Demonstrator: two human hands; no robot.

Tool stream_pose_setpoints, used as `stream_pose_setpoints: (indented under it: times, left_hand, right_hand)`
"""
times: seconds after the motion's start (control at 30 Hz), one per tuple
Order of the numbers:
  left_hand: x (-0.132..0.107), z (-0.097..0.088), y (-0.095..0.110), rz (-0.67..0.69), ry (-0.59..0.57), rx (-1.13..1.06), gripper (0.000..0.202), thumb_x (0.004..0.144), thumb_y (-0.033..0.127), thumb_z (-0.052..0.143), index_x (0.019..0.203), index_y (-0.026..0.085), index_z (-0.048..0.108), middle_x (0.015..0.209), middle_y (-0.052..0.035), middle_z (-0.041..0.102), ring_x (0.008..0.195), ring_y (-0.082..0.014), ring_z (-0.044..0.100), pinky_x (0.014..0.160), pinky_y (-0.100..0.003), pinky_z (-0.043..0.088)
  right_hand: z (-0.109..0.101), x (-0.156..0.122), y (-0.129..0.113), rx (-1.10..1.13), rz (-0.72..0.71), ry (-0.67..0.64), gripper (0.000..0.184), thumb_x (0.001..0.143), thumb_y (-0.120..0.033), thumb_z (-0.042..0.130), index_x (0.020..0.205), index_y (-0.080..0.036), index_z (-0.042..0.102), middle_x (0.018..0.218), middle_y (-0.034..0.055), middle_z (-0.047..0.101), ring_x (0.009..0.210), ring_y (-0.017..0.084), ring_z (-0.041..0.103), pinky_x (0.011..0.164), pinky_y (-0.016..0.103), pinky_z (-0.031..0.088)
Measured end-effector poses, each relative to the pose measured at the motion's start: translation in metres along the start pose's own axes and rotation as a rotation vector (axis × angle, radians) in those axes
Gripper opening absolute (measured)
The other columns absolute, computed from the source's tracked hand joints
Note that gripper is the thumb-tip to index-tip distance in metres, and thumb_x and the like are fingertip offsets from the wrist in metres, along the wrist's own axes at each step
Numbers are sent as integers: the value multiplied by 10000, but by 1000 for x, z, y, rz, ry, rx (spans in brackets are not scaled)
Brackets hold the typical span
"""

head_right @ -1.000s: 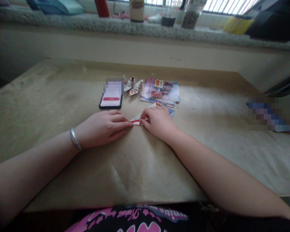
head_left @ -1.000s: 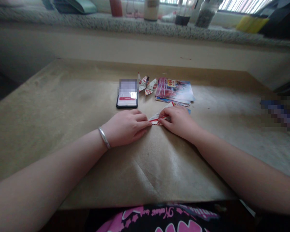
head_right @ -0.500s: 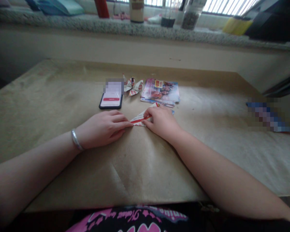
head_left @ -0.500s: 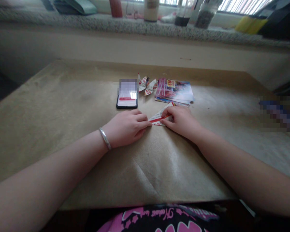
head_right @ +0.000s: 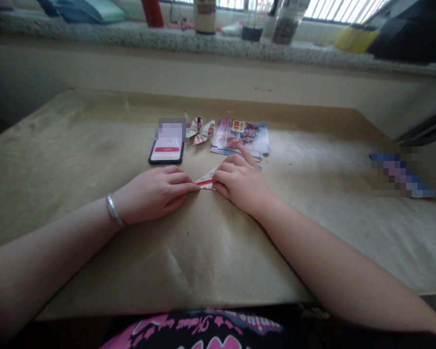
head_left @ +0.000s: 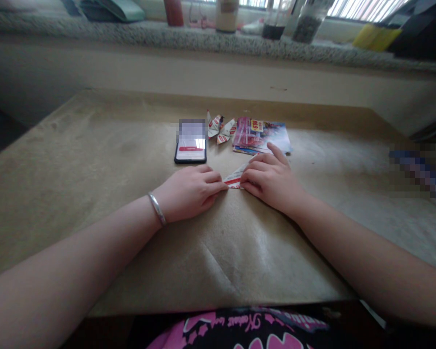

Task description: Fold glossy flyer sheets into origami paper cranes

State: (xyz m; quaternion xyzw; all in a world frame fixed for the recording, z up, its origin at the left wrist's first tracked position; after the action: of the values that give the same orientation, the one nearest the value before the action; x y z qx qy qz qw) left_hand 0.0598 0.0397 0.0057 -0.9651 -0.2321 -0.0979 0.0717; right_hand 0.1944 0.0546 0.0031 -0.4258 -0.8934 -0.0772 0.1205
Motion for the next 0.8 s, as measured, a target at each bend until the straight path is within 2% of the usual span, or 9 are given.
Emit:
stream_pose_setpoints:
  times: [0.13, 0.2, 0.27, 0.33, 0.5, 0.6, 0.8]
  left_hand:
    - [0, 2, -1, 3, -24, -9, 291, 895, 210, 468, 1114, 192, 658, 968, -67, 655, 857, -190, 560, 768, -314, 487]
    - [0, 3, -2, 1, -30, -19, 297, 895, 207, 469, 1130, 196, 651, 981, -66, 655, 875, -190, 564, 788, -314, 487]
    - [0, 3, -2, -2, -35, -29, 309, 896, 204, 463, 1147, 200, 644, 993, -64, 656, 897, -194, 567, 806, -321, 489]
    - [0, 4, -2, -2, -41, -38, 315, 901, 207, 452, 1153, 201, 641, 1001, -64, 657, 908, -198, 569, 819, -331, 491]
    - [1, 3, -1, 4, -57, -42, 322, 907, 215, 432, 1149, 189, 644, 993, -66, 656, 905, -206, 563, 811, -339, 494]
    - [1, 3, -2, -1, -57, -41, 324, 915, 218, 422, 1151, 187, 642, 989, -68, 653, 898, -202, 562, 803, -333, 494]
    - [0, 4, -2, 2, -57, -40, 311, 907, 209, 435, 1138, 188, 642, 987, -67, 650, 906, -193, 563, 814, -321, 489]
  right_hand:
    - [-6, -5, 2, 16, -66, 27, 258, 918, -443, 502, 919, -317, 726, 1036, -27, 706, 1137, 248, 499, 1143, 510, 89]
    - [-9, -8, 0, 3, -88, 27, 250, 915, -434, 515, 917, -312, 734, 1065, -13, 698, 1145, 257, 482, 1101, 488, 187]
    - [-8, -10, -4, -20, -112, -24, 281, 943, -381, 472, 933, -276, 732, 1000, 34, 703, 1069, 249, 507, 992, 436, 313]
    - [-5, -12, -10, -37, -161, -75, 297, 963, -320, 429, 1010, -244, 712, 948, 61, 696, 974, 229, 533, 880, 383, 372]
    - [1, -15, -20, -37, -292, -73, 315, 960, -221, 431, 1210, -218, 622, 1022, 78, 664, 934, 204, 546, 763, 316, 400]
    - [4, -14, -20, -61, -294, -77, 319, 956, -220, 441, 1222, -223, 617, 1002, 77, 654, 902, 205, 545, 720, 306, 399]
    - [3, -13, -19, -45, -271, -79, 342, 962, -214, 425, 1262, -233, 589, 1046, 74, 646, 928, 204, 537, 730, 304, 396]
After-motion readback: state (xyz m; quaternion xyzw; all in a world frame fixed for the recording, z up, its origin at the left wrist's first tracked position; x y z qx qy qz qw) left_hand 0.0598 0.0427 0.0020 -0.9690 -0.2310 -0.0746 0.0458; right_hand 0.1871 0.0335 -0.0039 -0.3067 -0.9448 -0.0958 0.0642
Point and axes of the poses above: each hand's wrist, its own x-axis towards the middle knuckle, its own z-axis out of the palm, y = z × x, the point moved 7 cm from there along x, towards the middle knuckle
